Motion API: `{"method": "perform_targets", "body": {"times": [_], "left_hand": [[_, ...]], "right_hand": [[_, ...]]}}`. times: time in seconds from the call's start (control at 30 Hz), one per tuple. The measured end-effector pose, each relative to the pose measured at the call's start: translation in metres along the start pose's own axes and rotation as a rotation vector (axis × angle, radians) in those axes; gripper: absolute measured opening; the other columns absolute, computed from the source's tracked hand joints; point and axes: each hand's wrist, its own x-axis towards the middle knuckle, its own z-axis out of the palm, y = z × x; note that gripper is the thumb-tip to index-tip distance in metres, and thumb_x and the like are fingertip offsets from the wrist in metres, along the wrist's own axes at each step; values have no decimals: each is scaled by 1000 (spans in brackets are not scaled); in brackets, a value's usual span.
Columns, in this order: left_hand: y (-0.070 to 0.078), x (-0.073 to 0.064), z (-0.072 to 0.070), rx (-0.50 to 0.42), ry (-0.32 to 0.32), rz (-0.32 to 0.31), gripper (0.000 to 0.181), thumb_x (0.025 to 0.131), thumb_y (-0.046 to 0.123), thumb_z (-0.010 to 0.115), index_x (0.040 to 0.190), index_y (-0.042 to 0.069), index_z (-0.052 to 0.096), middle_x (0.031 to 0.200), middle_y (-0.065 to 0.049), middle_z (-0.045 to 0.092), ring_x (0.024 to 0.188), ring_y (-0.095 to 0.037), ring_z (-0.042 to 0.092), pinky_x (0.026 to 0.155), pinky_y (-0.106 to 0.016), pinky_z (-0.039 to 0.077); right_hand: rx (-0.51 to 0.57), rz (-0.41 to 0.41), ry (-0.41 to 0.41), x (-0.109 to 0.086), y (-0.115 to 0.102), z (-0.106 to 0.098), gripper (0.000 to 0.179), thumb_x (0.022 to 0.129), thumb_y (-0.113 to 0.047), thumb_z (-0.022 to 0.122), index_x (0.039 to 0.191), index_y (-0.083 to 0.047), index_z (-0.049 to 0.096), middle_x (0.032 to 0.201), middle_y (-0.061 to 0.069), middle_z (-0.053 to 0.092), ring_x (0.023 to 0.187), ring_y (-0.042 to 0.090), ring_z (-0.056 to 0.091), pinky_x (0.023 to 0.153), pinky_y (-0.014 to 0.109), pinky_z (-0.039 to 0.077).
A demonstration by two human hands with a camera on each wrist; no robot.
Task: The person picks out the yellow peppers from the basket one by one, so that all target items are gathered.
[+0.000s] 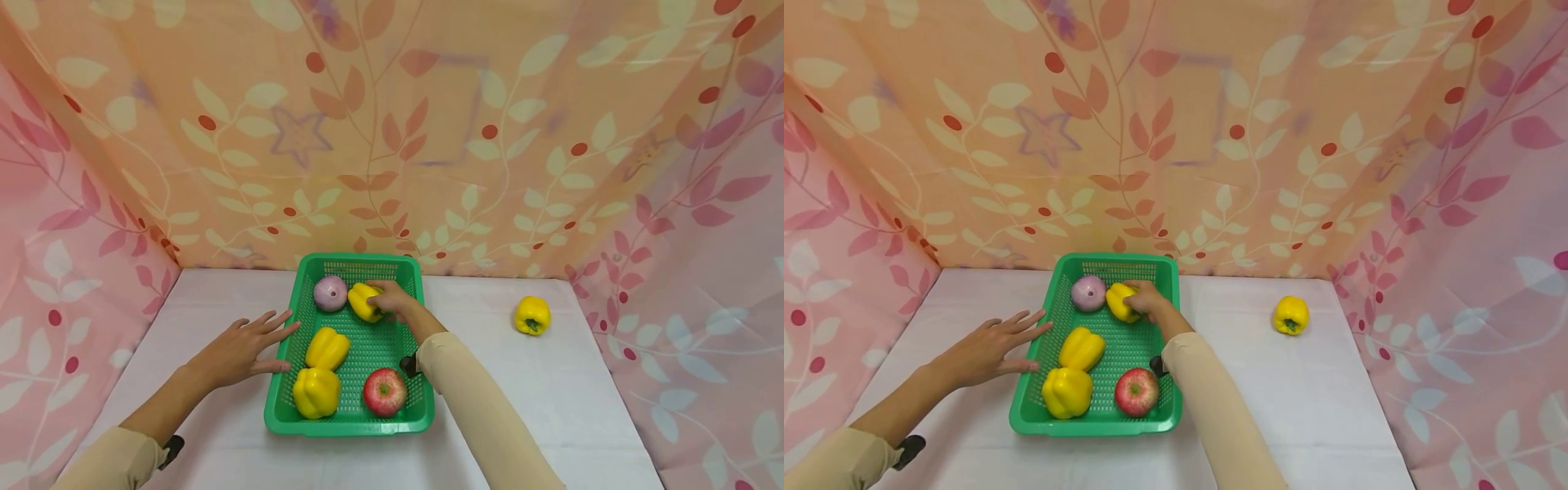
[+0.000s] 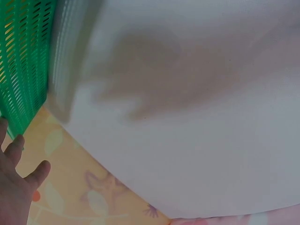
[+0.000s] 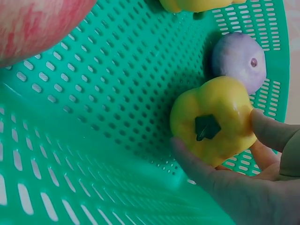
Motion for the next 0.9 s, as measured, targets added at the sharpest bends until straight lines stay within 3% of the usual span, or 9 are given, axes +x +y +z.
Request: {"method": "perform_targets", "body": {"times": [0.27,0.47,0.67,0.9], "left_hand": [[0,-1,1,7,11,9,79,90,65,57,152,18,43,159,-12,34,142,-43,34,101,-70,37],[1,0,0,0,9,8,79,90,64,57,152,17,43,159,-13,35,142,-44,34,101,-70,36],[2,-1,-2,-2,9,4,79,90,64,57,152,17,43,159,-13,35,142,-43,34,102,-70,36],[3,-1,-1,-5,15,6,78,90,63,59,152,17,44,158,-13,36,141,-44,35,101,-70,36]], "right_hand": [[1,22,-41,-2,-1,-4,50,100,-13,58,148,-14,47,147,21,42,129,42,46,100,67,41],[-6,-8,-55,-8,-11,-16,52,100,-18,58,150,-15,45,148,20,40,129,42,45,98,69,42],[-23,-61,-104,-18,-24,-38,51,101,-20,57,151,-17,44,148,18,41,131,40,46,97,65,45],[-31,-104,-136,-37,-39,-82,55,103,-22,56,154,-21,38,150,16,39,131,39,46,102,63,42]]}}
